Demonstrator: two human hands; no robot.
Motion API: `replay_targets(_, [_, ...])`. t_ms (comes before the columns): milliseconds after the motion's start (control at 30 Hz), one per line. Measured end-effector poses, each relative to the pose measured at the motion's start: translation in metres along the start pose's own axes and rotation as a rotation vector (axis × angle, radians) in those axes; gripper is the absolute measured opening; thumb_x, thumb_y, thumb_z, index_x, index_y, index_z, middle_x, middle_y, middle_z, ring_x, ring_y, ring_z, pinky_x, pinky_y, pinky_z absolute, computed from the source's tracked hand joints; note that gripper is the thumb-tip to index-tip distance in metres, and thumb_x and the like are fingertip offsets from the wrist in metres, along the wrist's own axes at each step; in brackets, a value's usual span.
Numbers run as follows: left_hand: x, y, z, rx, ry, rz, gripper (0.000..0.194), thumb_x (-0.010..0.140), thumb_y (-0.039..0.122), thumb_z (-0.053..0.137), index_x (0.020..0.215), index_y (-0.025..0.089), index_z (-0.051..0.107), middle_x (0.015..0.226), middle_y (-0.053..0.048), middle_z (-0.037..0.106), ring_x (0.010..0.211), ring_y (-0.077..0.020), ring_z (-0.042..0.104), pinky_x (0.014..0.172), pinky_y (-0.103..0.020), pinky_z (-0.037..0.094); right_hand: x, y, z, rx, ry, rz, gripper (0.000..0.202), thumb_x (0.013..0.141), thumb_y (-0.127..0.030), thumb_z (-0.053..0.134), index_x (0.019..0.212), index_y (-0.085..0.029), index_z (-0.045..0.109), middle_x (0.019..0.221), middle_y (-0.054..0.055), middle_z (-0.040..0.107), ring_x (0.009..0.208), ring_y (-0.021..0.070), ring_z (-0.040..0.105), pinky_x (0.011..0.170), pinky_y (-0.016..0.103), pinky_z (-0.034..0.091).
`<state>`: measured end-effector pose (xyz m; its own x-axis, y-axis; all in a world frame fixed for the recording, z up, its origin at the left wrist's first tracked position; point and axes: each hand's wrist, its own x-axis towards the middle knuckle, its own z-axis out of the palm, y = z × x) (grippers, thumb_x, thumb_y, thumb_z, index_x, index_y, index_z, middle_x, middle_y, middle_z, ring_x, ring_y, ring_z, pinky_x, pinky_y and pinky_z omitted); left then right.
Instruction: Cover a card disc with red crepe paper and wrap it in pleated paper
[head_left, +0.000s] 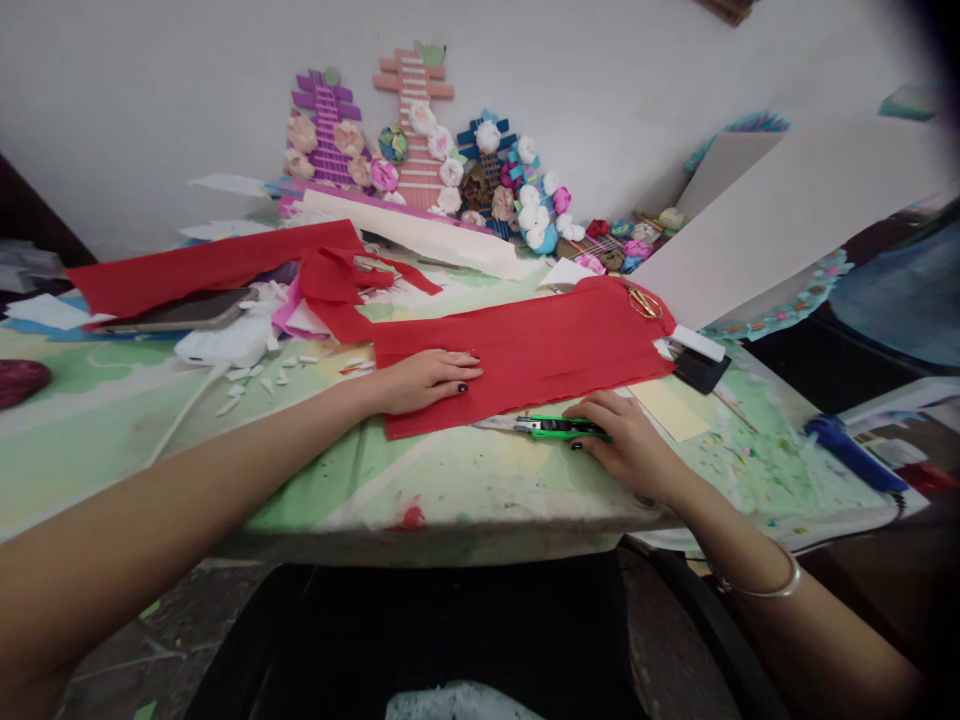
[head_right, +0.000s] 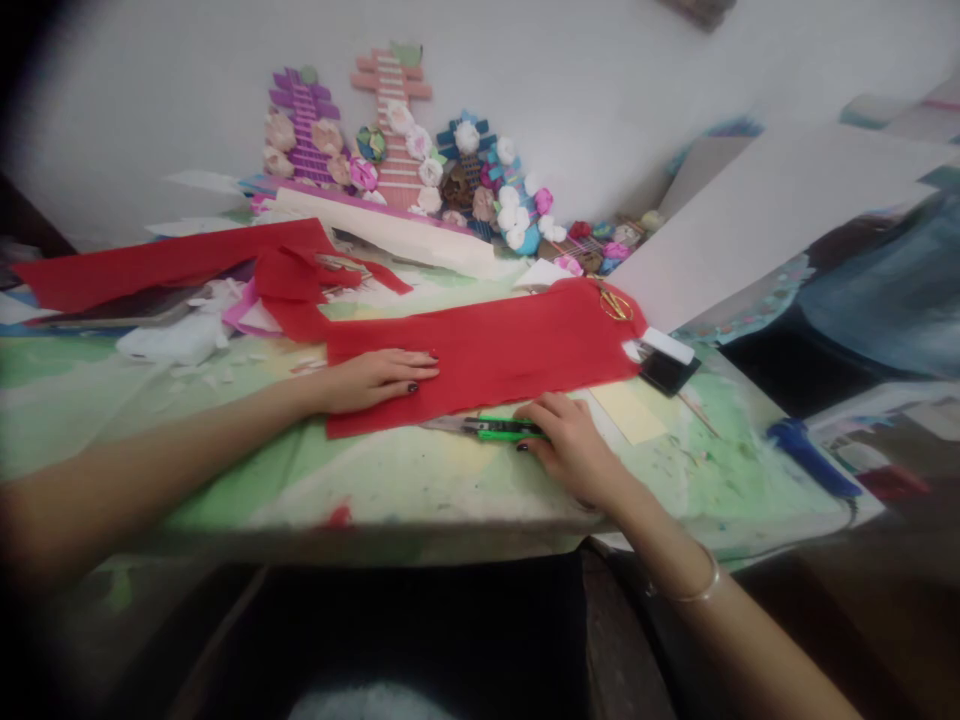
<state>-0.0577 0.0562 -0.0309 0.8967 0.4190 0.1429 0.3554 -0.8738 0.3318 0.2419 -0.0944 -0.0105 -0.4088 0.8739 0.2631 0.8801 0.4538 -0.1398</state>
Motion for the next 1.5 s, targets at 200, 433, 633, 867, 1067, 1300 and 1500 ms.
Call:
replay_targets(200, [0.000,0.003,-0.002,0.010,-0.022,-0.023,0.041,0.098,0.027,0.035,0.138,0.021,0.047,0.147,-0.002,0.043,0.139,-0.0158,0.031,0.115,-0.034,0.023,0.020,-0.008,0.009,0.031,-0.010,-0.024,0.021,0.087,-0.018,0.052,0.107,-0.018,0.058,0.103,0.011,0.060,0.097,0.0260,0.053,0.081,0.039,0.039])
replay_targets(433, [0.000,0.001,0.000,0.017,-0.010,-0.010,0.041,0.099,0.027,0.035,0.138,0.023,0.046,0.147,-0.002,0.043,0.139,-0.0160,0.032,0.114,-0.035,0.023,0.031,-0.020,0.011,0.042,-0.035,-0.056,0.018,0.088,-0.018,0.052,0.105,-0.018,0.058,0.101,0.010,0.060,0.097,0.0251,0.053,0.082,0.038,0.038])
replay_targets(633, [0.001,-0.001,0.002,0.025,-0.002,0.002,0.041,0.098,0.027,0.037,0.137,0.021,0.047,0.146,-0.003,0.045,0.138,-0.0165,0.033,0.114,-0.034,0.023,0.015,-0.017,0.005,0.043,-0.024,-0.057,0.018,0.088,-0.019,0.054,0.106,-0.018,0.057,0.101,0.010,0.060,0.097,0.0249,0.053,0.082,0.038,0.037])
replay_targets(867, [0.001,-0.002,0.001,0.002,0.001,0.011,0.041,0.098,0.028,0.036,0.137,0.023,0.048,0.145,-0.002,0.045,0.138,-0.0168,0.033,0.114,-0.033,0.023,0.004,-0.013,0.000,0.045,-0.033,-0.012,0.017,0.088,-0.018,0.053,0.104,-0.020,0.057,0.101,0.010,0.061,0.095,0.0245,0.054,0.081,0.038,0.038])
replay_targets(1067, [0.001,0.000,-0.001,0.003,0.002,0.011,0.040,0.099,0.029,0.034,0.137,0.024,0.048,0.146,-0.002,0.044,0.138,-0.0165,0.034,0.113,-0.034,0.024,0.023,-0.023,0.008,0.052,-0.048,-0.046,0.021,0.087,-0.018,0.052,0.107,-0.020,0.058,0.102,0.011,0.061,0.097,0.0254,0.053,0.082,0.039,0.038])
replay_targets(1300, [0.001,0.000,-0.001,-0.002,-0.003,0.009,0.041,0.099,0.028,0.034,0.136,0.022,0.049,0.146,-0.003,0.044,0.138,-0.0168,0.034,0.113,-0.033,0.024,0.037,-0.034,0.009,0.035,-0.048,-0.060,0.019,0.086,-0.016,0.052,0.104,-0.019,0.059,0.101,0.010,0.061,0.096,0.0249,0.053,0.082,0.038,0.036])
replay_targets(1500, [-0.001,-0.001,-0.003,-0.093,0.034,-0.028,0.038,0.097,0.028,0.038,0.130,0.022,0.055,0.142,-0.002,0.049,0.137,-0.0157,0.037,0.112,-0.033,0.028,0.029,-0.023,0.010,0.044,-0.021,-0.044,0.021,0.084,-0.014,0.053,0.104,-0.019,0.058,0.102,0.010,0.061,0.097,0.0253,0.053,0.080,0.037,0.036])
